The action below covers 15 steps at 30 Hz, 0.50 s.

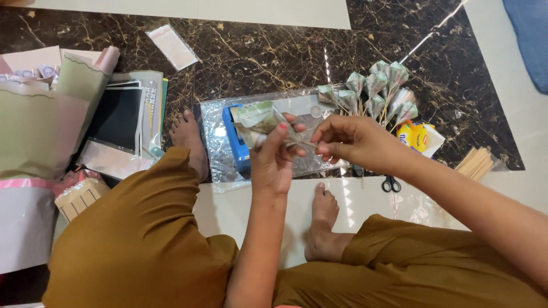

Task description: The person is creating a money bouquet by folding banknotes, taping them to wooden skewers, and arranging them into a floral foam base.

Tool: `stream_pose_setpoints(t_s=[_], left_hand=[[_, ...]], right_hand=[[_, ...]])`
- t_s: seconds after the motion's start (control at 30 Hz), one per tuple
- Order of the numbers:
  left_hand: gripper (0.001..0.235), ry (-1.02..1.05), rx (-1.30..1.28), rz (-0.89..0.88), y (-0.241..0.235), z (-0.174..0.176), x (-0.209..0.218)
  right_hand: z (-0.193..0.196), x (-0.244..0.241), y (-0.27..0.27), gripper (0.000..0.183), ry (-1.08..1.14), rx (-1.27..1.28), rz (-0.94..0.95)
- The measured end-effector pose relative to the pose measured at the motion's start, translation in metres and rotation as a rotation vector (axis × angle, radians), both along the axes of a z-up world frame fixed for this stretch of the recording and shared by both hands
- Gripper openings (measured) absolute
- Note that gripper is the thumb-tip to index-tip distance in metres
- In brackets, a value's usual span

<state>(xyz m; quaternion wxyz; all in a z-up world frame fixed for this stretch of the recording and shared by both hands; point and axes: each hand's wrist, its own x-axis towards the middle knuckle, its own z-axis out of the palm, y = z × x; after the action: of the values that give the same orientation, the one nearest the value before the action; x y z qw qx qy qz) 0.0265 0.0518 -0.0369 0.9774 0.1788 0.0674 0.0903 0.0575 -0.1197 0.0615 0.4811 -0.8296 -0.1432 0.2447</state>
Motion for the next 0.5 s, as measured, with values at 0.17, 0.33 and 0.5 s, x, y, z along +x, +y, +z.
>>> stream_pose_setpoints(t_s=[0.17,0.33,0.5], left_hand=[[0.02,-0.001,0.011,0.057,0.017,0.004,0.001],[0.021,-0.011,-0.002,0.066,0.02,-0.008,0.003],[0.022,-0.019,-0.011,0.084,0.024,-0.007,0.001]], right_hand=[[0.017,-0.003,-0.003,0.026,0.049,-0.169,0.068],[0.029,-0.002,-0.006,0.025,0.152,-0.203,0.096],[0.03,0.0,-0.011,0.022,0.183,-0.24,0.133]])
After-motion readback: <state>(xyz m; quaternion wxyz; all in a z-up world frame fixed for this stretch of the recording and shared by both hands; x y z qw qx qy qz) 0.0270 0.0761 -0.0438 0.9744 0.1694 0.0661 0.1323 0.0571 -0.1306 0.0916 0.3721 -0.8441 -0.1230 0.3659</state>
